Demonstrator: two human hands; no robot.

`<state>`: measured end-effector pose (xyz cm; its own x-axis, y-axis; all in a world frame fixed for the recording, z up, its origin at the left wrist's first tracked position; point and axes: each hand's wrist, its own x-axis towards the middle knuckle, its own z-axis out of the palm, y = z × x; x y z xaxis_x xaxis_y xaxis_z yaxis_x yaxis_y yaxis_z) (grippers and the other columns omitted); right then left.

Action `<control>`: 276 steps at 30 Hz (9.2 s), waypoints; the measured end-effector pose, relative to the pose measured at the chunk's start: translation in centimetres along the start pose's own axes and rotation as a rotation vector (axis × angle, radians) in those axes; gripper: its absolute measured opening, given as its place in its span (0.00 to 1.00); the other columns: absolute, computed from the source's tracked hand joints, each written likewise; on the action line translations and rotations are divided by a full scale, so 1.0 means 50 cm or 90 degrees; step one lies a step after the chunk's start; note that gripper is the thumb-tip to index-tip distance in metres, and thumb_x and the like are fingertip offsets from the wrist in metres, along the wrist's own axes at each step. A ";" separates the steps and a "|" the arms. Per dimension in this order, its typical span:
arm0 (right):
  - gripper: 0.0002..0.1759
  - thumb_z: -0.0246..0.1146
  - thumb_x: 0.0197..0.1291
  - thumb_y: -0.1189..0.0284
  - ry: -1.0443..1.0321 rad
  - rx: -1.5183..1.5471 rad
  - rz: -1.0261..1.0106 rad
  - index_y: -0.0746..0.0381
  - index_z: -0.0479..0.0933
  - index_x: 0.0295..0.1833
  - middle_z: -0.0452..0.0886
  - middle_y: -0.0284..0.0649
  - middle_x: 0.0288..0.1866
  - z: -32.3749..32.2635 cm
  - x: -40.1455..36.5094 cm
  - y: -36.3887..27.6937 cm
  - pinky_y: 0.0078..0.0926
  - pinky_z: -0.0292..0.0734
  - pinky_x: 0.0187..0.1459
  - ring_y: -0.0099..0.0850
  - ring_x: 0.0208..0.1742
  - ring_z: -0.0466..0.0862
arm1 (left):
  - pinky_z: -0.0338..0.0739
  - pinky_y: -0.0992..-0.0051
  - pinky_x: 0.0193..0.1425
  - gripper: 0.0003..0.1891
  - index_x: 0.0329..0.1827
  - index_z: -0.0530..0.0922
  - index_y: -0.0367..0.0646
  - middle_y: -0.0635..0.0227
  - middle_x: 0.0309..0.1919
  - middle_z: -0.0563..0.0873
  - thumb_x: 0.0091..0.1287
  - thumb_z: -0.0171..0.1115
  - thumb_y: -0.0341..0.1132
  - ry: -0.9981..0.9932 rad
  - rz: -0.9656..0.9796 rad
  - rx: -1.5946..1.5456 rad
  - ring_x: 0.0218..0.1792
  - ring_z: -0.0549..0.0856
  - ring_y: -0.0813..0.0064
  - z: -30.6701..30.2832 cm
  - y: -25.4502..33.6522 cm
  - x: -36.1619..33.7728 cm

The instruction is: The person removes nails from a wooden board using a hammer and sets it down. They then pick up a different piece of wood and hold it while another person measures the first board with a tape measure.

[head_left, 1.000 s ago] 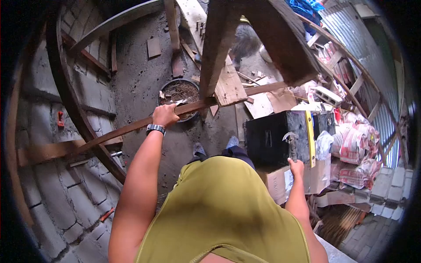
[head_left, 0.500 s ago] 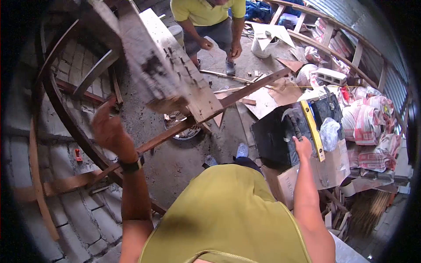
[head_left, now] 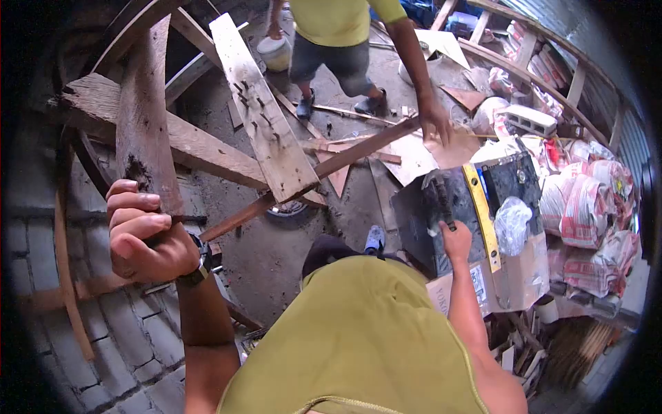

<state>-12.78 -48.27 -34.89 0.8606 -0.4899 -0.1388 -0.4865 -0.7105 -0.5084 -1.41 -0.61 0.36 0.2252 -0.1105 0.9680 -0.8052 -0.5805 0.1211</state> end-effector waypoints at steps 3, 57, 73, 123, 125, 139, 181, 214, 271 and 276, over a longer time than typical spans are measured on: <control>0.24 0.73 0.64 0.54 0.008 0.081 -0.055 0.68 0.82 0.36 0.83 0.55 0.31 0.005 0.051 -0.059 0.49 0.75 0.41 0.56 0.37 0.83 | 0.77 0.58 0.48 0.27 0.21 0.70 0.45 0.70 0.18 0.73 0.85 0.43 0.40 0.026 0.017 0.047 0.30 0.78 0.71 0.012 0.002 0.000; 0.54 0.66 0.64 0.40 0.049 -0.268 -0.206 0.56 0.57 0.87 0.53 0.50 0.90 0.105 -0.023 0.065 0.64 0.45 0.84 0.55 0.89 0.53 | 0.81 0.54 0.47 0.20 0.20 0.71 0.47 0.70 0.17 0.74 0.78 0.55 0.34 0.135 0.036 0.042 0.26 0.80 0.68 0.042 -0.007 -0.009; 0.57 0.55 0.65 0.26 0.084 -0.509 0.010 0.46 0.52 0.90 0.51 0.40 0.92 0.161 -0.061 0.123 0.62 0.54 0.81 0.48 0.88 0.58 | 0.74 0.59 0.45 0.18 0.21 0.70 0.51 0.73 0.22 0.67 0.63 0.74 0.35 0.108 0.066 -0.061 0.30 0.74 0.65 0.049 -0.008 -0.012; 0.56 0.69 0.60 0.40 0.113 -0.286 -0.031 0.48 0.55 0.88 0.52 0.41 0.91 0.130 -0.096 0.081 0.60 0.45 0.86 0.47 0.90 0.52 | 0.55 0.49 0.87 0.46 0.82 0.65 0.42 0.44 0.82 0.66 0.65 0.76 0.54 -0.633 -0.194 0.081 0.84 0.61 0.43 0.245 -0.175 -0.532; 0.56 0.69 0.59 0.39 0.117 -0.292 -0.035 0.47 0.55 0.88 0.52 0.41 0.91 0.129 -0.094 0.082 0.60 0.45 0.86 0.47 0.90 0.52 | 0.48 0.50 0.89 0.52 0.85 0.62 0.43 0.45 0.85 0.60 0.64 0.73 0.62 -0.764 -0.232 0.136 0.86 0.56 0.45 0.255 -0.198 -0.549; 0.56 0.68 0.60 0.38 0.115 -0.305 -0.043 0.49 0.56 0.88 0.53 0.42 0.91 0.129 -0.097 0.075 0.60 0.47 0.85 0.47 0.90 0.53 | 0.49 0.55 0.90 0.59 0.85 0.59 0.35 0.45 0.84 0.63 0.59 0.74 0.65 -0.722 -0.260 0.145 0.86 0.58 0.49 0.257 -0.202 -0.563; 0.61 0.69 0.58 0.40 0.046 -0.280 -0.038 0.52 0.50 0.89 0.48 0.49 0.92 0.129 -0.092 0.097 0.65 0.41 0.85 0.53 0.90 0.47 | 0.47 0.57 0.92 0.66 0.85 0.57 0.33 0.47 0.85 0.60 0.55 0.71 0.74 -0.703 -0.337 0.253 0.87 0.57 0.54 0.252 -0.173 -0.572; 0.60 0.69 0.55 0.41 0.105 -0.271 -0.070 0.52 0.54 0.88 0.52 0.48 0.91 0.134 -0.095 0.099 0.66 0.45 0.84 0.53 0.90 0.51 | 0.51 0.54 0.90 0.66 0.85 0.60 0.33 0.46 0.83 0.64 0.54 0.73 0.74 -0.699 -0.327 0.256 0.86 0.60 0.52 0.253 -0.170 -0.561; 0.60 0.70 0.56 0.40 0.098 -0.283 -0.061 0.51 0.53 0.89 0.50 0.47 0.91 0.139 -0.093 0.104 0.64 0.43 0.84 0.52 0.90 0.50 | 0.55 0.53 0.89 0.62 0.81 0.66 0.31 0.43 0.81 0.68 0.54 0.75 0.72 -0.661 -0.286 0.248 0.84 0.64 0.50 0.253 -0.185 -0.586; 0.60 0.70 0.56 0.40 0.102 -0.287 -0.063 0.51 0.54 0.89 0.52 0.47 0.91 0.137 -0.093 0.101 0.65 0.45 0.83 0.52 0.89 0.52 | 0.55 0.53 0.89 0.61 0.81 0.66 0.31 0.43 0.81 0.68 0.55 0.75 0.71 -0.662 -0.295 0.244 0.84 0.64 0.49 0.251 -0.182 -0.580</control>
<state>-18.20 -46.11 -42.62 0.8895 -0.4550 0.0422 -0.4503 -0.8885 -0.0882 6.26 -2.23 -31.56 0.9274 -0.3236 0.1877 -0.3547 -0.9201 0.1662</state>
